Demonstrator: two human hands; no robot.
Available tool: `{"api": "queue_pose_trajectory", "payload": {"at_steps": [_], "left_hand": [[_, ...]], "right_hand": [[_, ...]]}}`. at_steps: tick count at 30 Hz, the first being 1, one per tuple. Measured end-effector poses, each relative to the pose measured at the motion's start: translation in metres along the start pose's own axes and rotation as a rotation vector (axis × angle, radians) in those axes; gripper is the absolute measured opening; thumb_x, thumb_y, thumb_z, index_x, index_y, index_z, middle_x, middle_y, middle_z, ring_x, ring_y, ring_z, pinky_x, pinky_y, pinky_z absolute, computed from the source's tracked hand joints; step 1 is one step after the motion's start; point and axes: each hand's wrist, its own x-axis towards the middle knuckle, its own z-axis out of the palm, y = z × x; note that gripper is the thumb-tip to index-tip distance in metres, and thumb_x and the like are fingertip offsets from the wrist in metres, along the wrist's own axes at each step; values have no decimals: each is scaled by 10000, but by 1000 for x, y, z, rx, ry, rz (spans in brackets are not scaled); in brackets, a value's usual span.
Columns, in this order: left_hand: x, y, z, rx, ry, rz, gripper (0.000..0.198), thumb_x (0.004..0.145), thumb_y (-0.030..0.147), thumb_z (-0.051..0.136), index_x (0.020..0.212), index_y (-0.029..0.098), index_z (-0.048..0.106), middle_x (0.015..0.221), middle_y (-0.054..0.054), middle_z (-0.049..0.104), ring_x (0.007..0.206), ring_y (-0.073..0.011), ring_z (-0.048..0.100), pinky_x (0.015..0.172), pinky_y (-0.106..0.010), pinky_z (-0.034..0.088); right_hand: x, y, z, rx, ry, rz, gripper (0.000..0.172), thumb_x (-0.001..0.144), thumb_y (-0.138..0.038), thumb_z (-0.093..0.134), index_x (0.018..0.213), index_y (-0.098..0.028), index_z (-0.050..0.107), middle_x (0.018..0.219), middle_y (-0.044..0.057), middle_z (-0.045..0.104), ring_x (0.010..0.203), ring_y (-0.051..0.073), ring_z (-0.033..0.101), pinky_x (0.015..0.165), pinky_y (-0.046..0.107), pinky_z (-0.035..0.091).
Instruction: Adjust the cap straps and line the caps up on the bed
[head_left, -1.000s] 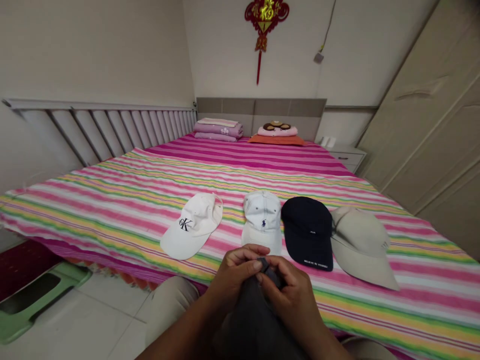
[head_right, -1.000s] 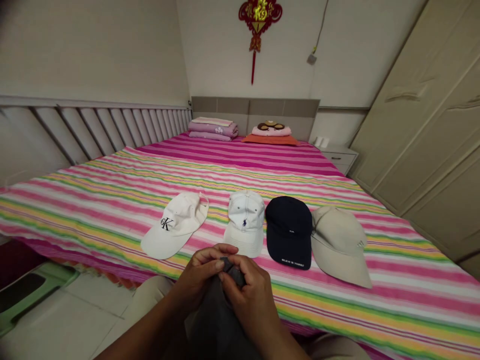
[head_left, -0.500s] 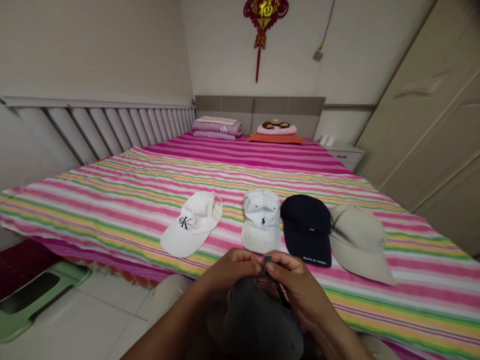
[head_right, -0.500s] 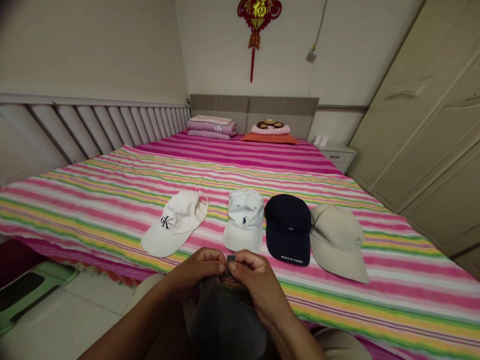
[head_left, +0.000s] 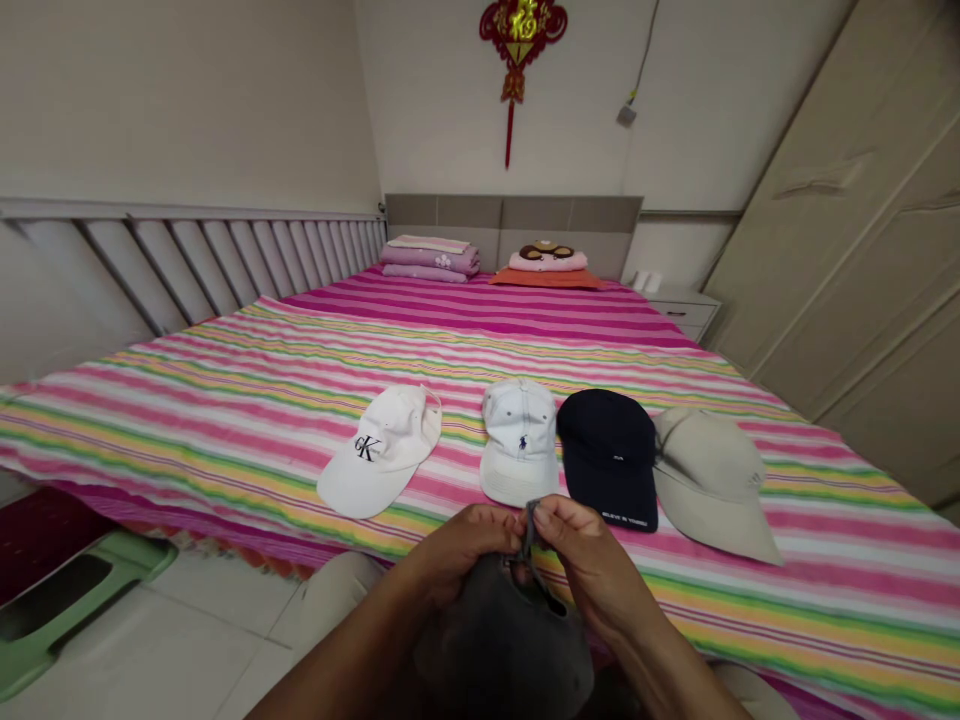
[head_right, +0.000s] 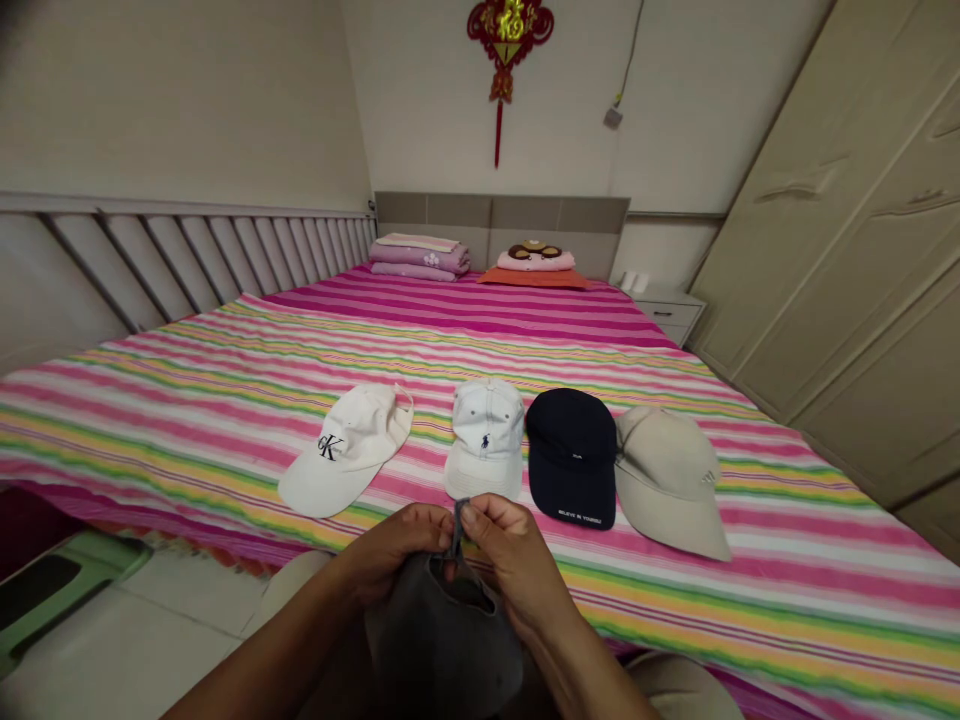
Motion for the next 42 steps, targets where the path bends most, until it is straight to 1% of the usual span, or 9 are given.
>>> {"api": "queue_pose_trajectory", "payload": {"at_steps": [4, 8, 13, 22, 25, 31, 36, 39, 42], "left_hand": [[0, -1, 1, 53, 27, -19, 71, 619, 177, 604, 619, 107, 606, 494, -18, 603, 410, -70, 494, 433, -165, 348], [-1, 1, 6, 72, -4, 5, 98, 622, 204, 614, 613, 108, 598, 520, -10, 589, 435, -58, 484, 452, -159, 348], [-1, 2, 10, 117, 34, -6, 146, 632, 249, 603, 587, 113, 574, 518, -5, 561, 439, -63, 461, 462, -176, 345], [1, -6, 9, 262, 20, 105, 81, 637, 159, 545, 569, 123, 572, 521, 5, 539, 562, -99, 505, 574, -210, 361], [0, -6, 10, 212, 16, 117, 83, 632, 180, 564, 584, 115, 584, 548, -6, 560, 564, -100, 509, 576, -212, 363], [-2, -7, 2, 104, -15, 74, 108, 570, 149, 608, 666, 101, 598, 614, -32, 605, 554, -100, 527, 551, -205, 363], [-2, -12, 0, 117, 27, 73, 107, 598, 176, 636, 661, 109, 583, 624, -27, 605, 551, -96, 523, 557, -208, 362], [0, -14, 0, 125, 53, 97, 124, 606, 206, 651, 662, 122, 578, 616, -10, 589, 563, -96, 517, 568, -212, 362], [2, -15, -1, 143, 90, 199, 123, 586, 189, 669, 631, 130, 570, 714, -7, 592, 635, -99, 524, 602, -211, 365]], "right_hand": [[-2, -2, 1, 5, -19, -7, 222, 714, -368, 619, 632, -181, 533, 572, -1, 558, 477, 113, 490, 455, 232, 385], [-3, 0, -1, -12, -58, 26, 237, 763, -401, 554, 669, -187, 521, 507, -36, 487, 450, 103, 470, 472, 230, 371], [-2, 4, -5, -96, -22, 24, 271, 798, -426, 494, 669, -189, 480, 464, -52, 452, 412, 88, 429, 431, 208, 294], [-7, -3, -6, -497, -32, -147, 292, 826, -411, 448, 653, -179, 490, 522, -29, 513, 433, 79, 394, 432, 214, 287], [-6, -2, -7, -438, -24, -135, 286, 818, -405, 466, 642, -179, 486, 492, -40, 494, 417, 75, 407, 423, 208, 301], [-2, -1, -11, -148, 13, 17, 261, 703, -385, 622, 637, -136, 579, 444, -35, 489, 378, 69, 417, 409, 209, 349], [-2, -1, -13, -38, 57, 99, 214, 610, -326, 706, 689, -147, 619, 336, -87, 415, 313, 34, 294, 438, 243, 419], [-1, -2, -13, -71, 104, 104, 211, 582, -296, 725, 616, -135, 593, 353, -80, 417, 311, 13, 269, 355, 163, 289], [0, -2, -12, -72, 139, 89, 226, 562, -277, 733, 623, -136, 566, 392, -76, 434, 321, 6, 263, 337, 149, 154]]}}
